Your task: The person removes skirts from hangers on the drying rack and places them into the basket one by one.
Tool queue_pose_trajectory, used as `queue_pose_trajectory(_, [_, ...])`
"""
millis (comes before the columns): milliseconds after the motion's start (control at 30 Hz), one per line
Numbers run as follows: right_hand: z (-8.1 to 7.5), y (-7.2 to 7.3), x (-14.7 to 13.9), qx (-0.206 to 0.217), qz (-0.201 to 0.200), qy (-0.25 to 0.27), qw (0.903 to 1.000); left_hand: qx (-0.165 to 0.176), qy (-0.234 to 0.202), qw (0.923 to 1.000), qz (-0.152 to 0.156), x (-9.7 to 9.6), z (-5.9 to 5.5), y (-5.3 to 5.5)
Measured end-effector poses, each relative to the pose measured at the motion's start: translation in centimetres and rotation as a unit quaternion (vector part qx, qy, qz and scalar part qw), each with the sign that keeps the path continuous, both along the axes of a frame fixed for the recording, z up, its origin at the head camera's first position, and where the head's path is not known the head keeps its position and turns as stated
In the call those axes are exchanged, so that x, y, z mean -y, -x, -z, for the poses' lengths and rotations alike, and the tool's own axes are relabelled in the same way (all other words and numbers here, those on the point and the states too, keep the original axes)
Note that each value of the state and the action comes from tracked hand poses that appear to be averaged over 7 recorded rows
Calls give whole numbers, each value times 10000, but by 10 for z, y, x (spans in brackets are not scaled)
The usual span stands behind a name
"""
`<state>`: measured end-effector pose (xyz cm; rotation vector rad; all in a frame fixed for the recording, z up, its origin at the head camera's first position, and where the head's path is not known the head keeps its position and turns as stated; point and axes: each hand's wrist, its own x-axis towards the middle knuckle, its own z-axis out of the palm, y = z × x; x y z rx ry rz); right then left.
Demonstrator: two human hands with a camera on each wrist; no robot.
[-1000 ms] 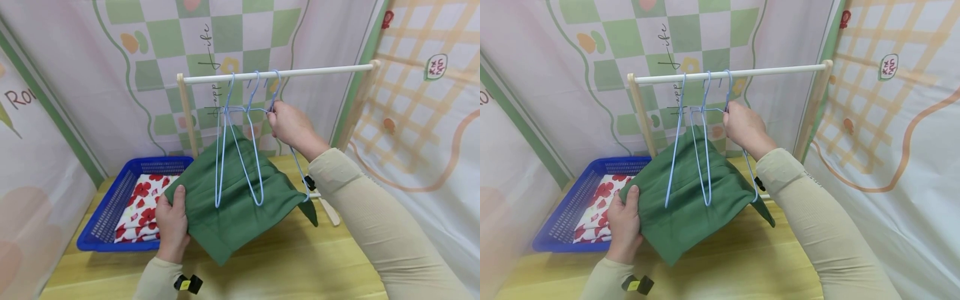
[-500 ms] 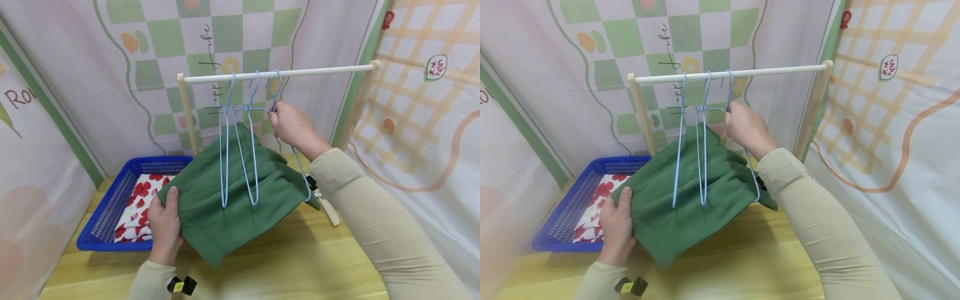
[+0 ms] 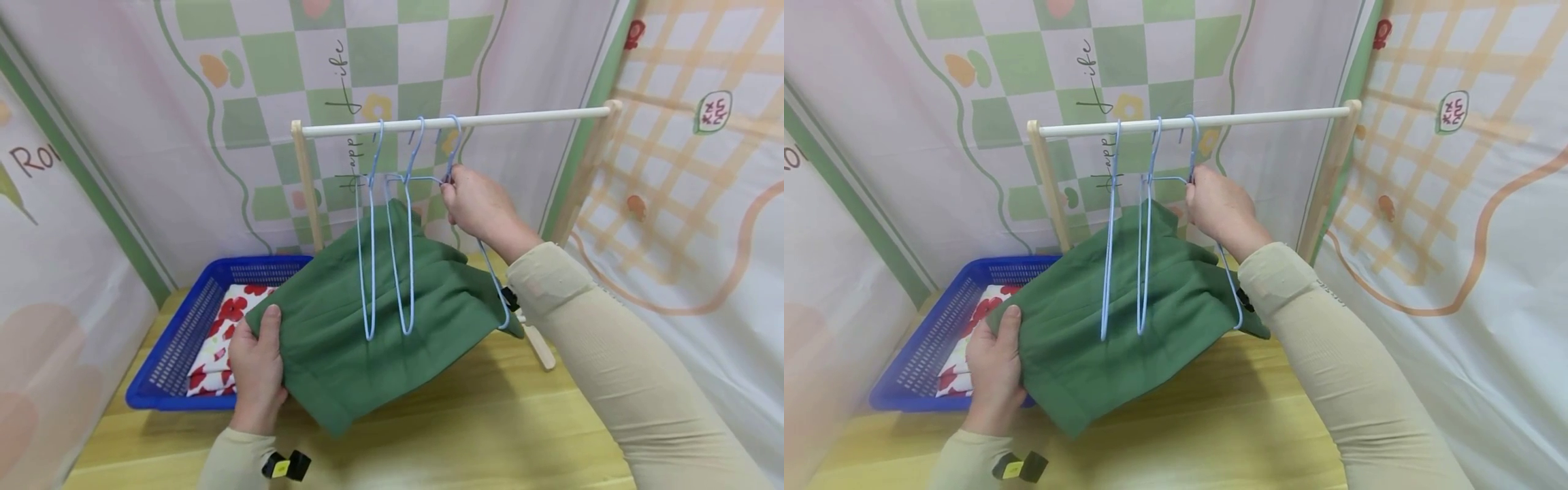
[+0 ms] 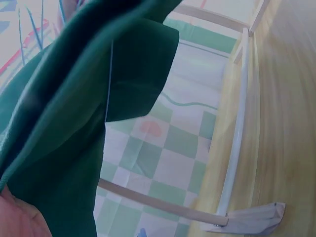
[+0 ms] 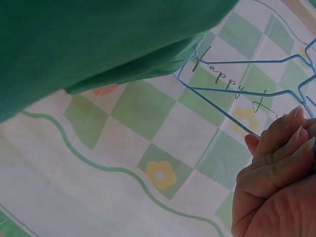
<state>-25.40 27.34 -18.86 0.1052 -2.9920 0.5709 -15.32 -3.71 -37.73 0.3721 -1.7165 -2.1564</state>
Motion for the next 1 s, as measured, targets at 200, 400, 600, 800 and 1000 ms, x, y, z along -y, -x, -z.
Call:
queue_pose_trajectory(200, [0,0,-1,4,35,-48,10000,-62,-72,9999,45,5,-1,1])
queue_pose_trajectory(400, [0,0,-1,25,57,-94,9999,-123,12,9998,144,12,-2,1])
queue_pose_trajectory(600, [1,2,-2,61,98,-104,9999,-274,-107,9993,221,18,-4,2])
queue_pose_trajectory(800, [0,3,-3,50,97,-111,9999,-304,-131,9993,175,20,-6,3])
queue_pose_trajectory(1000, [-1,3,-4,69,115,-166,9998,-225,-67,9995,199,23,-8,2])
